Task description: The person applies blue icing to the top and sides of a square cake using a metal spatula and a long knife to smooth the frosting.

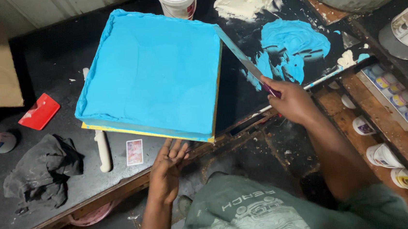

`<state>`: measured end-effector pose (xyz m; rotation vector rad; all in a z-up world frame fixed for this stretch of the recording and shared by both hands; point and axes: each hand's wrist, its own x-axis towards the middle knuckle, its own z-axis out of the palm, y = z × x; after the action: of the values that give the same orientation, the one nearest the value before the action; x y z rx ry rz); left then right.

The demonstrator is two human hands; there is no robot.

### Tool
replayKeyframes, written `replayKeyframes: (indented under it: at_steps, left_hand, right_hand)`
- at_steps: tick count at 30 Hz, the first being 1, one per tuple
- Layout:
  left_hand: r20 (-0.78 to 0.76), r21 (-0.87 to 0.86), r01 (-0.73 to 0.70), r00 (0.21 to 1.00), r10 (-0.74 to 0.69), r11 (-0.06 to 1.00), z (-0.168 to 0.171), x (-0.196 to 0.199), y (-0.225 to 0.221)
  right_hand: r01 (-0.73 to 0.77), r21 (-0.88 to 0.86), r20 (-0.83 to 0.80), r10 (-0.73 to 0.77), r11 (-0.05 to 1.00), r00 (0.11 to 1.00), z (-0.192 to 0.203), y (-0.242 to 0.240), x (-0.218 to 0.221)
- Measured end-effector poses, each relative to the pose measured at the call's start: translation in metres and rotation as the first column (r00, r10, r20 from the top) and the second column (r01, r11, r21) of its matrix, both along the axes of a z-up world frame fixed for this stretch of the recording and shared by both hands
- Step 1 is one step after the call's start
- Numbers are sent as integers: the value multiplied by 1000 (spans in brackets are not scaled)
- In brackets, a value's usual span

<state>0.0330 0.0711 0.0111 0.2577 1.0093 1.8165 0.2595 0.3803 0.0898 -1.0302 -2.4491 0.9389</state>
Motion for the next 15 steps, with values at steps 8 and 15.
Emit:
replayKeyframes:
  at_steps: [8, 15]
  left_hand:
    - [26, -42, 0, 1000, 1, 999, 1, 4, 4]
    - [59, 4, -12, 998, 12, 1000, -2, 5, 6]
  right_hand:
    - [-79, -80, 78, 85, 994, 993, 1, -7, -14]
    - [-361, -350, 76, 410, 864, 909, 0, -36, -15]
